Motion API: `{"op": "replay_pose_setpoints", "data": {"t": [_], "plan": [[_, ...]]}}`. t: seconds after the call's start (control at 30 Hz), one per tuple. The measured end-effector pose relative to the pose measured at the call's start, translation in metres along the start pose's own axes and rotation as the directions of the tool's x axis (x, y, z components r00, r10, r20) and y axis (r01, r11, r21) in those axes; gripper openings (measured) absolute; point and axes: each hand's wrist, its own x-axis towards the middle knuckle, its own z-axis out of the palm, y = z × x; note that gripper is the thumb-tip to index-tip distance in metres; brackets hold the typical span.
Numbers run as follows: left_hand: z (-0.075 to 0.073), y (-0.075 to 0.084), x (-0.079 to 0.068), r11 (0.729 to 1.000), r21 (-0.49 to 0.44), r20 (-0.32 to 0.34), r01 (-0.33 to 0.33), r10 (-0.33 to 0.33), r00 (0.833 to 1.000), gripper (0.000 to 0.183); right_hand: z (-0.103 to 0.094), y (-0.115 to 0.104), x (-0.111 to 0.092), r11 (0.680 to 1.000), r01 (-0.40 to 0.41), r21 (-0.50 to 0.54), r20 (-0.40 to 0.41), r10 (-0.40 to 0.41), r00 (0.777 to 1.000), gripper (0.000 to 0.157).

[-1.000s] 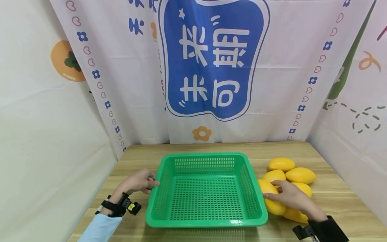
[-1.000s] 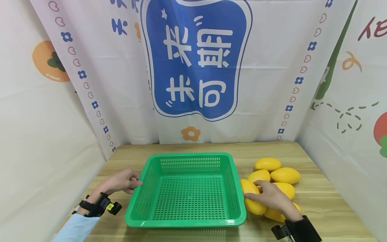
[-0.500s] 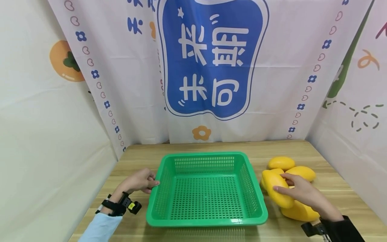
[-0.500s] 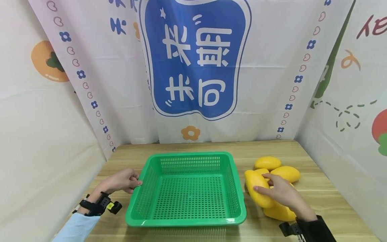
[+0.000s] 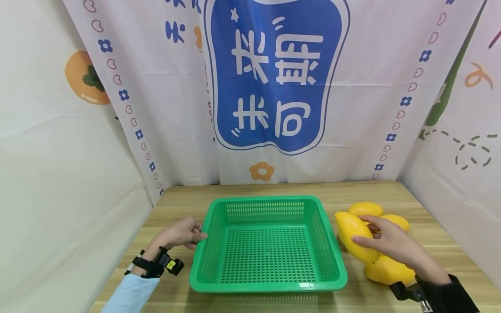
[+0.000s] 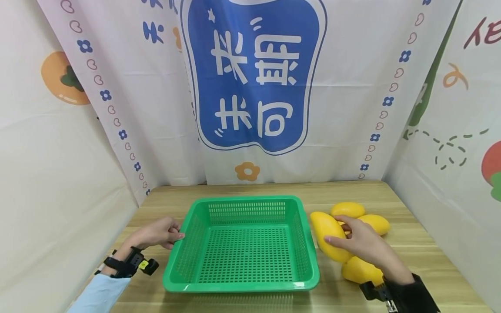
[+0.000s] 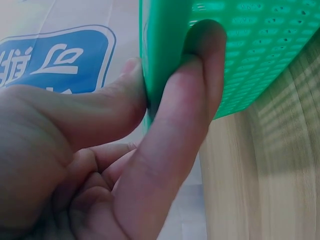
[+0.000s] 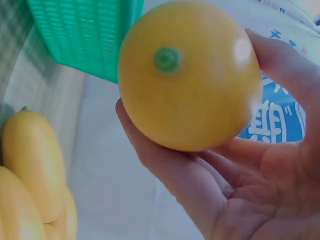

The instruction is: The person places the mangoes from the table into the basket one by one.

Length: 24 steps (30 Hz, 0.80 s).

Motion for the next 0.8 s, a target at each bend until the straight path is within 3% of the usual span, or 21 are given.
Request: {"op": "replay_pose_setpoints", "data": {"t": [0.23, 0.57, 0.8], "plan": [[0.0, -0.001, 0.0, 1.0, -0.008, 0.014, -0.007, 0.007, 1.0, 0.037, -0.003, -0.017, 0.002, 0.998, 0.052, -0.019, -0.007, -0.053, 0.999, 0.079], [-0.001, 0.001, 0.0, 1.0, 0.014, 0.013, -0.008, 0.008, 1.0, 0.036, -0.001, -0.036, 0.014, 0.991, 0.112, 0.07, 0.036, -0.114, 0.993, 0.072], [0.0, 0.001, -0.001, 1.0, 0.018, 0.006, -0.01, 0.01, 1.0, 0.036, 0.001, -0.05, 0.02, 0.989, 0.138, 0.045, 0.045, -0.14, 0.989, 0.074]]}}
